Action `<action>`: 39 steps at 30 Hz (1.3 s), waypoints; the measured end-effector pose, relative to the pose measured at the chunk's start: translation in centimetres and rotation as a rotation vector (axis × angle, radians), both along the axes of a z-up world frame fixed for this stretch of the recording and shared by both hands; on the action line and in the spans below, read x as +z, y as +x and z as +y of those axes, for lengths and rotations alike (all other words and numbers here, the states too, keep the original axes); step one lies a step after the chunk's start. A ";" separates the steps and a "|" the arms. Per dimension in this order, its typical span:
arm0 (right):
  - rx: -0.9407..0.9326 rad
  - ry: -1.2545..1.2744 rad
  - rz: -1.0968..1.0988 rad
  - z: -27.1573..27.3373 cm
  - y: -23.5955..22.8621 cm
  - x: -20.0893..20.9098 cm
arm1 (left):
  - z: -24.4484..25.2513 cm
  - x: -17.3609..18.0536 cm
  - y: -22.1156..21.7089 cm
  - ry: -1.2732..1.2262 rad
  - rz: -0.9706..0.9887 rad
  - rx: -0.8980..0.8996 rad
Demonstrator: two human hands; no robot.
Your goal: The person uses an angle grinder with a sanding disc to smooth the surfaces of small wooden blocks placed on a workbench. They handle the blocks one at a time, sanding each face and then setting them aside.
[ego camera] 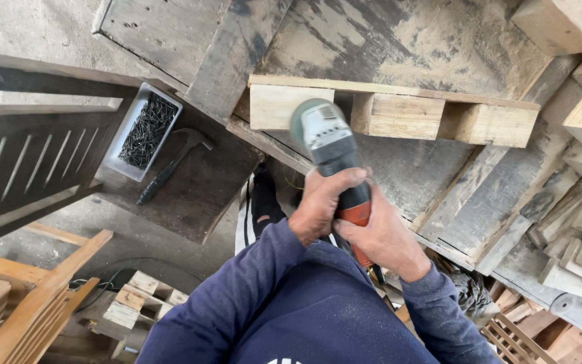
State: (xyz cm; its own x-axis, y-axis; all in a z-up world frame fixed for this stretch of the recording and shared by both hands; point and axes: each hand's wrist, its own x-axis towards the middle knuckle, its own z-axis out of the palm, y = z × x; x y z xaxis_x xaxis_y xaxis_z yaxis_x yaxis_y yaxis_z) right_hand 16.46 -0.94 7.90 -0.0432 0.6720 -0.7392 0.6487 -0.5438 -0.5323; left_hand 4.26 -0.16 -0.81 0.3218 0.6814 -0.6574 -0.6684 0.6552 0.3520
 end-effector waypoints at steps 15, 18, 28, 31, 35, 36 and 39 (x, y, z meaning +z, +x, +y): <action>0.005 -0.034 0.087 -3.0 -1.5 -0.5 | -3.9 0.3 -1.8 0.052 0.079 0.037; 0.089 0.068 0.177 -1.9 -3.7 -0.4 | -3.7 0.6 -4.3 -0.057 0.092 0.116; 0.063 0.025 0.150 -2.6 -1.8 -1.2 | -3.8 0.0 -2.3 -0.039 0.097 0.115; 0.010 0.049 0.136 -3.2 0.6 -1.3 | -3.7 -0.3 0.4 -0.019 0.091 0.070; -0.053 0.060 0.018 -4.8 4.5 -1.1 | -4.1 -0.6 4.7 0.007 0.034 -0.011; -0.062 0.067 -0.021 -5.0 5.6 -1.0 | -4.1 -0.6 5.8 0.021 0.014 -0.029; -0.078 0.106 -0.063 -5.7 9.2 -0.9 | -4.2 -0.8 9.7 0.072 -0.024 -0.037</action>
State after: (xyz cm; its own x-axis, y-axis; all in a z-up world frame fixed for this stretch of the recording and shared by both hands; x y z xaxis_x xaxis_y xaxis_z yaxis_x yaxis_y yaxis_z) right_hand 25.66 -6.61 7.03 0.0568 0.7461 -0.6634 0.6405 -0.5370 -0.5490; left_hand 13.94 -4.33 -1.56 0.3629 0.7140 -0.5987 -0.6529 0.6533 0.3834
